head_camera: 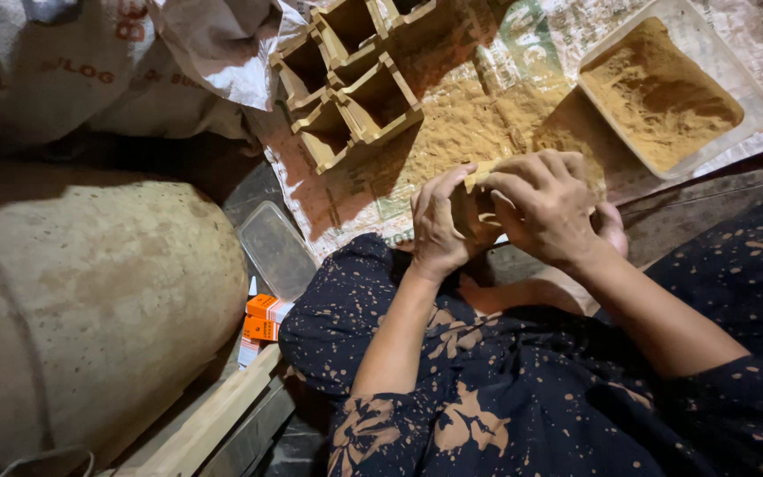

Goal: The person assembles a small wooden model by applying glue to the edges of wooden pieces and joining them together.

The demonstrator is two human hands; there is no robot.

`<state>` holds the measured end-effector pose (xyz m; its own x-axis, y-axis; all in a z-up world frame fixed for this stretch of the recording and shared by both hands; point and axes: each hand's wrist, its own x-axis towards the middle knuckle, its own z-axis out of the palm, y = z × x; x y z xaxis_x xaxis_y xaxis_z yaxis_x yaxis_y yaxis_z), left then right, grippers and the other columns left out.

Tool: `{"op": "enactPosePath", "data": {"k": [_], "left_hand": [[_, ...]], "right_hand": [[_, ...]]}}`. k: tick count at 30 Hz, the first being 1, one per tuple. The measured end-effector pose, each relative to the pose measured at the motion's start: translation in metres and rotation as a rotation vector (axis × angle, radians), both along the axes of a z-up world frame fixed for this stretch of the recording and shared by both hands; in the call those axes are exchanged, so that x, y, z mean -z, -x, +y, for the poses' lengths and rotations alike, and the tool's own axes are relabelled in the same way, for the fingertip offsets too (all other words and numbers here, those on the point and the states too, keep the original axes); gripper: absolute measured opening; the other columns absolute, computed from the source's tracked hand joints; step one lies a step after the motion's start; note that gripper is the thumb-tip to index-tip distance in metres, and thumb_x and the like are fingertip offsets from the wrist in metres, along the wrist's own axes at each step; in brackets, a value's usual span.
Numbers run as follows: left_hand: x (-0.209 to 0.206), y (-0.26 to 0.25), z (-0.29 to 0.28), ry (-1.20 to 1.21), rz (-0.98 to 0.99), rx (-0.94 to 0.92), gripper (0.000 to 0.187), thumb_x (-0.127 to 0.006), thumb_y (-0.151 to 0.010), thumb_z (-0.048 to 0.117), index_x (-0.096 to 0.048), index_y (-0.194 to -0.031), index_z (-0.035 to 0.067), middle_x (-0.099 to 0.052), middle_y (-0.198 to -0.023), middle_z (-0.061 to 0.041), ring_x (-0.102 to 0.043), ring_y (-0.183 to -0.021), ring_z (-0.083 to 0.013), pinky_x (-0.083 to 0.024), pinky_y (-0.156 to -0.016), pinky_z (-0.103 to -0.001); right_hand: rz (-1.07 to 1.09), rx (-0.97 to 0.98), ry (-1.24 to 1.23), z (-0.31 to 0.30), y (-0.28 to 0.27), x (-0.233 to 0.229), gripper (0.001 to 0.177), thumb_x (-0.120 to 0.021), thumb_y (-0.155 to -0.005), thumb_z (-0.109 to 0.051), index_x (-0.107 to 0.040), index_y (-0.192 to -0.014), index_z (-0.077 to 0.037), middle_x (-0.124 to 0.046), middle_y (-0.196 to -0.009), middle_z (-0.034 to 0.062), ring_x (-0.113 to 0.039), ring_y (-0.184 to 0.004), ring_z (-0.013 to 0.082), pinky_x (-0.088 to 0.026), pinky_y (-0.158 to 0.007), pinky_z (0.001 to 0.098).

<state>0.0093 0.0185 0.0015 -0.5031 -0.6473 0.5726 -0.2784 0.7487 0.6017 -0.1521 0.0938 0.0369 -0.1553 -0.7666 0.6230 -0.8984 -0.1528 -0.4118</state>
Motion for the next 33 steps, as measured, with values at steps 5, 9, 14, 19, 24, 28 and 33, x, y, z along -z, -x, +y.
{"op": "enactPosePath", "data": {"k": [5, 9, 14, 19, 24, 28, 33], "left_hand": [[0.020, 0.000, 0.000, -0.003, 0.001, 0.014, 0.072, -0.081, -0.072, 0.052, -0.058, -0.130, 0.014, -0.068, -0.132, 0.003, -0.065, -0.120, -0.0188, -0.044, -0.105, -0.035], [0.026, -0.006, -0.001, -0.042, -0.016, 0.037, 0.078, -0.078, -0.072, 0.058, -0.057, -0.132, 0.013, -0.066, -0.135, 0.001, -0.063, -0.124, -0.0195, -0.042, -0.107, -0.036], [0.007, -0.003, -0.001, -0.060, -0.032, 0.016, 0.078, -0.084, -0.070, 0.050, -0.056, -0.132, 0.013, -0.066, -0.135, 0.002, -0.063, -0.123, -0.0182, -0.042, -0.107, -0.036], [0.011, -0.005, -0.001, -0.071, -0.033, -0.023, 0.077, -0.081, -0.072, 0.055, -0.055, -0.133, 0.016, -0.066, -0.133, 0.005, -0.063, -0.121, -0.0164, -0.041, -0.107, -0.035], [0.017, -0.007, -0.001, -0.087, -0.041, 0.004, 0.078, -0.082, -0.070, 0.054, -0.055, -0.133, 0.015, -0.066, -0.134, 0.003, -0.062, -0.122, -0.0179, -0.041, -0.107, -0.036], [0.041, -0.012, -0.005, -0.195, 0.028, 0.049, 0.088, -0.086, -0.066, 0.050, -0.051, -0.137, 0.011, -0.065, -0.135, -0.004, -0.061, -0.123, -0.0248, -0.043, -0.107, -0.039], [0.013, -0.017, -0.007, -0.378, 0.056, 0.028, 0.101, -0.093, -0.066, 0.037, -0.035, -0.144, 0.010, -0.056, -0.138, -0.016, -0.061, -0.125, -0.0307, -0.060, -0.103, -0.043]], "right_hand": [[0.060, -0.033, -0.041, -0.004, -0.007, -0.012, 0.029, -0.077, -0.075, -0.011, -0.074, -0.101, -0.024, -0.068, -0.108, -0.0036, -0.059, -0.096, 0.0214, -0.037, -0.089, 0.0369], [0.013, -0.073, -0.032, -0.003, -0.004, 0.020, 0.023, -0.078, -0.076, -0.014, -0.076, -0.095, -0.028, -0.069, -0.112, -0.0049, -0.060, -0.101, 0.0214, -0.036, -0.090, 0.0384], [0.006, -0.076, 0.005, -0.004, 0.004, 0.016, 0.036, -0.069, -0.085, -0.005, -0.079, -0.113, -0.025, -0.067, -0.119, 0.0056, -0.059, -0.106, 0.0300, -0.035, -0.090, 0.0421], [0.044, -0.058, -0.015, -0.001, -0.004, 0.009, 0.032, -0.067, -0.086, -0.010, -0.077, -0.107, -0.030, -0.066, -0.127, 0.0008, -0.056, -0.114, 0.0261, -0.035, -0.093, 0.0395], [0.088, -0.064, -0.017, -0.004, 0.001, 0.022, 0.023, -0.075, -0.087, -0.027, -0.076, -0.109, -0.032, -0.065, -0.128, 0.0004, -0.055, -0.118, 0.0249, -0.033, -0.097, 0.0403], [0.028, -0.019, -0.095, 0.004, 0.048, 0.057, 0.010, -0.074, -0.097, -0.022, -0.079, -0.101, -0.030, -0.066, -0.122, 0.0003, -0.054, -0.114, 0.0242, -0.035, -0.093, 0.0383], [0.289, 0.447, -0.363, 0.046, 0.144, 0.104, 0.012, -0.089, -0.107, -0.026, -0.082, -0.117, -0.029, -0.069, -0.099, -0.0045, -0.054, -0.097, 0.0141, -0.040, -0.081, 0.0277]]}}
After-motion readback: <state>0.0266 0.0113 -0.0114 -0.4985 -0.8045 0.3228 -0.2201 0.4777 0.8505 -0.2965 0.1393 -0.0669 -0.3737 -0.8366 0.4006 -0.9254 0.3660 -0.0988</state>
